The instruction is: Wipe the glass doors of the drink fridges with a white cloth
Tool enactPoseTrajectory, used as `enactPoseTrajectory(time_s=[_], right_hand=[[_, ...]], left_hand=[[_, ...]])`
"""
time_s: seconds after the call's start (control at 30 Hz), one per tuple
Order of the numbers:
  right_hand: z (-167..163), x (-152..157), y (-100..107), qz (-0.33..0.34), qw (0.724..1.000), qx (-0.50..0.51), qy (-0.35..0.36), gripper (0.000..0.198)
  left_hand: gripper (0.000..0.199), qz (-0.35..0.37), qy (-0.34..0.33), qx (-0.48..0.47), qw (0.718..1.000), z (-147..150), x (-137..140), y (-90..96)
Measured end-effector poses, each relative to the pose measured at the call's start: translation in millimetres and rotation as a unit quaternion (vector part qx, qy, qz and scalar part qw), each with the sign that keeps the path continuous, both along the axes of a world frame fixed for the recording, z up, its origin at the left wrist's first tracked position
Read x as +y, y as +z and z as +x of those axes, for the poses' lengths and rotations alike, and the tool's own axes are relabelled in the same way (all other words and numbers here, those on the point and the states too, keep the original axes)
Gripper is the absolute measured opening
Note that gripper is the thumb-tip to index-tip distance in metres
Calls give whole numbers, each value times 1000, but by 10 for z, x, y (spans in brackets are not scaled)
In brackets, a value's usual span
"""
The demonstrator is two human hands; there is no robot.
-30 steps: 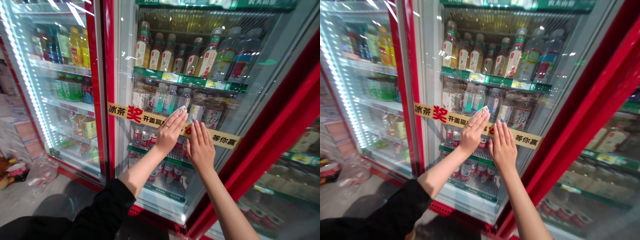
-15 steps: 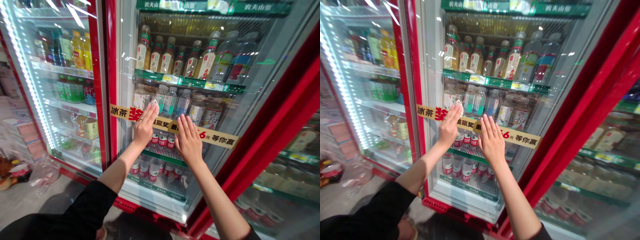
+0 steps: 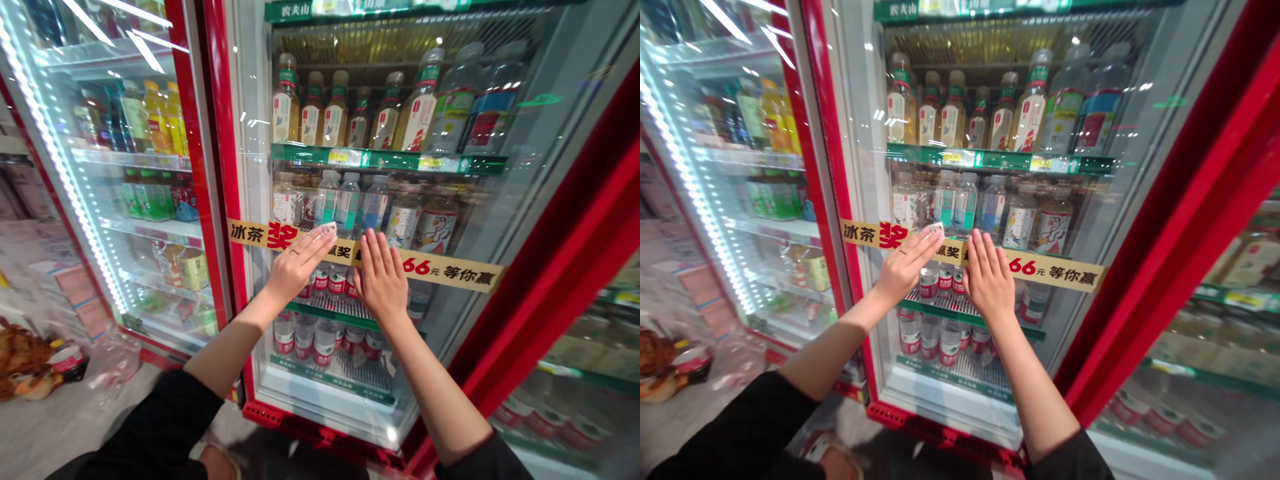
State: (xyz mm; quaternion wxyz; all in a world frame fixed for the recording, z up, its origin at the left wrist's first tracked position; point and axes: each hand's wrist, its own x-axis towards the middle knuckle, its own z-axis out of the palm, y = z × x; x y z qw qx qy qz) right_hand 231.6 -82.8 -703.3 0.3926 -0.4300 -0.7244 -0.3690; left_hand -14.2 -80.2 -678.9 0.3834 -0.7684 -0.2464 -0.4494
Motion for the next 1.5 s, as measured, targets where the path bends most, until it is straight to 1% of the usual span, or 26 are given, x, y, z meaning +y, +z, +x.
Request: enactPoseTrajectory(time_s=[0.07, 0.13, 0.23, 0.3, 0.37, 0.43, 0.53, 0.6, 0.67, 0.73, 0.83, 0.9, 0.97, 1.03, 1.13, 1.2, 1.27, 1.33, 1.4, 1.47, 1.5], right_hand=[[-5, -1, 3, -6, 1000, 6, 7, 85], [-10, -1, 2, -7, 1000, 7, 12, 86], [-15, -2, 0, -3, 1000, 3, -1, 83], [-16, -8, 5, -2, 1000, -5, -20, 77], [-18, -17, 14, -2, 999, -14, -41, 72], [-21, -21, 21, 1, 998, -21, -63, 67], [-19, -9, 17, 8, 997, -26, -78, 64], [-8, 9, 6, 12, 997, -29, -71, 65], [8, 26, -7, 18, 998, -32, -60, 67], [26, 35, -15, 19, 998, -31, -57, 68], [42, 26, -9, 12, 998, -38, -56, 66], [40, 11, 5, 7, 998, -40, -55, 64], [30, -5, 21, -1, 998, -36, -55, 63], [20, -17, 33, -12, 998, -30, -52, 64], [11, -21, 35, -24, 999, -21, -40, 65], [8, -15, 25, -21, 999, -14, -34, 65], [2, -4, 7, -7, 999, -7, -30, 67], [-15, 7, -16, 15, 999, -5, -31, 67], [-47, 16, -40, 34, 999, 1, -40, 65], [-96, 19, -53, 35, 998, 7, -50, 65], [-128, 16, -49, 32, 998, 5, -53, 65]], left_hand=[[98, 2, 11, -14, 1000, -130, -1, 14], [97, 5, 25, -50, 998, -95, 28, 47], [91, 14, 40, -105, 994, 187, 100, 79], [89, 15, 44, -106, 993, 385, 136, 58], [89, 23, 37, -82, 996, 476, 142, 3], [87, 38, 18, -37, 998, 418, 115, -61], [86, 50, -10, 26, 998, 131, 47, -96], [88, 49, -16, 33, 998, -60, 16, -49], [92, 35, -9, 4, 999, -140, 14, 44], [95, 20, -9, -29, 999, -68, 41, 154], [95, 8, -19, -53, 998, 220, 107, 262], [94, 4, -14, -61, 998, 382, 134, 257], [93, 3, -9, -44, 999, 412, 127, 192], [92, 8, -9, -2, 1000, 277, 91, 97], [92, 15, -3, 44, 999, -129, 43, -3], [94, 7, 8, 20, 1000, -383, 54, 8], [95, 3, 25, -51, 998, -502, 103, 77], [96, 4, 36, -110, 993, -451, 164, 165], [96, 14, 35, -128, 991, -281, 201, 219], [95, 19, 25, -120, 992, -99, 194, 208], [94, 20, 21, -99, 995, -37, 177, 178]])
